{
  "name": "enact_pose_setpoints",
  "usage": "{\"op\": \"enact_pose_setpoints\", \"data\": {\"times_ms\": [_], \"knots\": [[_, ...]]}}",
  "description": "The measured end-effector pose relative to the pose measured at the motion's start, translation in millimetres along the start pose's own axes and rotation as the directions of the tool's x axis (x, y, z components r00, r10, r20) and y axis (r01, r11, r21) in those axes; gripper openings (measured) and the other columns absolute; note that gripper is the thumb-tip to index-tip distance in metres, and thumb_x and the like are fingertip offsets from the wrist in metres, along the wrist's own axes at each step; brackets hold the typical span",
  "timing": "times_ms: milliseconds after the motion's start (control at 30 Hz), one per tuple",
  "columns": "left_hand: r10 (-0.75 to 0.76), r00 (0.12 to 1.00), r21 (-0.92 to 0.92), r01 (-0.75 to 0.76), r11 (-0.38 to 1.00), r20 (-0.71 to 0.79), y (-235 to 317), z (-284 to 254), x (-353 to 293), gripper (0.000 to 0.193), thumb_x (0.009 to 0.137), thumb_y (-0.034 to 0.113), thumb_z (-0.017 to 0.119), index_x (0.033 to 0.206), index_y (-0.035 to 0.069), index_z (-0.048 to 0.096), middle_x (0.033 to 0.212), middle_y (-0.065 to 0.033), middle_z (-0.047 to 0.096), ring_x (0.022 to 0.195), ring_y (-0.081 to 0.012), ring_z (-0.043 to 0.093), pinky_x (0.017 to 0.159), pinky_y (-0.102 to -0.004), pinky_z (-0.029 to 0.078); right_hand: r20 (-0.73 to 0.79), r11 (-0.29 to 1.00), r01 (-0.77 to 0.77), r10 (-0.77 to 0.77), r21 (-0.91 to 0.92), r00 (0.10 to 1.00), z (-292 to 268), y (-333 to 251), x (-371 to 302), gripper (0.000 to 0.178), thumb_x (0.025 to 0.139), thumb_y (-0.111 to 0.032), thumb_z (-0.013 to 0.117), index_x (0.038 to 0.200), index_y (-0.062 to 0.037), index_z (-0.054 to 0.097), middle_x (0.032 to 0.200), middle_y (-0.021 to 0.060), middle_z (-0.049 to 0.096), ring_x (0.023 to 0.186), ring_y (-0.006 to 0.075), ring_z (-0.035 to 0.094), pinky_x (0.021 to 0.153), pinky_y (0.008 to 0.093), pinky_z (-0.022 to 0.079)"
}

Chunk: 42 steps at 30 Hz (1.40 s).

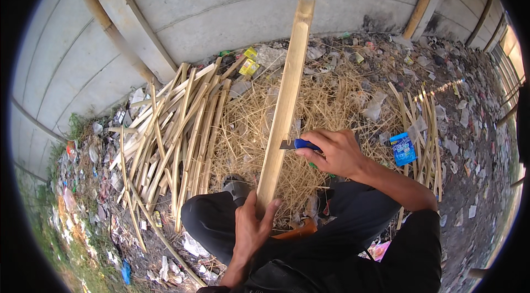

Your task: The person sits on the ground and uses a knife to split a long bamboo pole into thin strips. They hold the pole with one hand and use the knife to shave and separate the bamboo fibers, creating a pile of thin strips.

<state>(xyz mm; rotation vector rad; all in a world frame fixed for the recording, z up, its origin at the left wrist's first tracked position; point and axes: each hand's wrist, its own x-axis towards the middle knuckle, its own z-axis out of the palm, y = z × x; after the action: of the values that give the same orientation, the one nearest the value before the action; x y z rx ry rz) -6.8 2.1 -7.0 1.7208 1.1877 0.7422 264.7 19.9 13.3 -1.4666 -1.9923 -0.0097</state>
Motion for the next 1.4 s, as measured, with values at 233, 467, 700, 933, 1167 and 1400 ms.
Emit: {"op": "enact_pose_setpoints", "data": {"times_ms": [233, 467, 700, 933, 1167, 1400], "knots": [[-0.019, 0.999, 0.064, 0.016, 0.998, 0.035, -6, -6, -7, 0.037, 0.096, 0.023, 0.078, 0.086, -0.003, 0.053, 0.058, -0.0170, 0.056, 0.048, -0.0245, 0.056, 0.048, -0.0383, 0.042, -0.061, 1.000, -0.030, 0.030, 0.004, 0.998, 1, 14, 1, 0.027, 0.098, -0.038, 0.071, 0.104, -0.0115, 0.068, 0.086, 0.0055, 0.074, 0.062, 0.0251, 0.070, 0.053, 0.0367, 0.054], [-0.037, 0.998, 0.063, 0.034, 0.997, 0.043, -4, -11, -11, 0.037, 0.096, 0.024, 0.077, 0.086, -0.003, 0.053, 0.059, -0.0188, 0.058, 0.049, -0.0249, 0.060, 0.048, -0.0378, 0.043, 0.031, 0.997, -0.075, 0.074, 0.026, 0.997, -5, 11, 5, 0.027, 0.099, -0.034, 0.071, 0.106, -0.0079, 0.071, 0.088, 0.0093, 0.073, 0.067, 0.0253, 0.072, 0.058, 0.0364, 0.057], [-0.082, 0.985, 0.065, 0.073, 0.995, 0.151, -23, -10, -29, 0.037, 0.097, 0.028, 0.076, 0.091, -0.003, 0.055, 0.063, -0.0227, 0.061, 0.057, -0.0381, 0.067, 0.052, -0.0418, 0.047, -0.131, 0.967, -0.246, 0.254, 0.072, 0.958, -18, 58, 13, 0.031, 0.104, -0.035, 0.065, 0.108, -0.0050, 0.070, 0.074, 0.0114, 0.067, 0.057, 0.0243, 0.063, 0.056, 0.0376, 0.049], [-0.138, 0.963, 0.150, 0.104, 0.983, 0.232, -28, -15, -44, 0.041, 0.096, 0.031, 0.076, 0.091, -0.003, 0.054, 0.066, -0.0244, 0.063, 0.065, -0.0411, 0.071, 0.055, -0.0435, 0.050, -0.072, 0.909, -0.411, 0.407, -0.063, 0.911, -20, 100, 12, 0.035, 0.105, -0.040, 0.062, 0.115, -0.0071, 0.070, 0.077, 0.0131, 0.071, 0.063, 0.0284, 0.067, 0.060, 0.0416, 0.050], [-0.137, 0.946, 0.161, 0.092, 0.983, 0.295, -32, -28, -66, 0.040, 0.096, 0.030, 0.077, 0.102, -0.006, 0.060, 0.069, -0.0244, 0.065, 0.065, -0.0414, 0.071, 0.057, -0.0429, 0.051, -0.314, 0.758, -0.652, 0.628, 0.039, 0.712, -42, 192, -17, 0.042, 0.107, -0.044, 0.058, 0.110, -0.0043, 0.071, 0.068, 0.0108, 0.062, 0.059, 0.0228, 0.061, 0.059, 0.0384, 0.045], [-0.234, 0.949, -0.028, 0.245, 0.969, 0.211, -58, -24, -48, 0.034, 0.098, 0.026, 0.072, 0.100, -0.005, 0.061, 0.066, -0.0126, 0.064, 0.058, -0.0155, 0.063, 0.054, -0.0344, 0.047, 0.142, 0.765, -0.637, 0.644, -0.098, 0.752, -24, 176, -35, 0.046, 0.105, -0.049, 0.060, 0.108, -0.0046, 0.071, 0.072, 0.0066, 0.061, 0.061, 0.0173, 0.055, 0.060, 0.0367, 0.043]]}}
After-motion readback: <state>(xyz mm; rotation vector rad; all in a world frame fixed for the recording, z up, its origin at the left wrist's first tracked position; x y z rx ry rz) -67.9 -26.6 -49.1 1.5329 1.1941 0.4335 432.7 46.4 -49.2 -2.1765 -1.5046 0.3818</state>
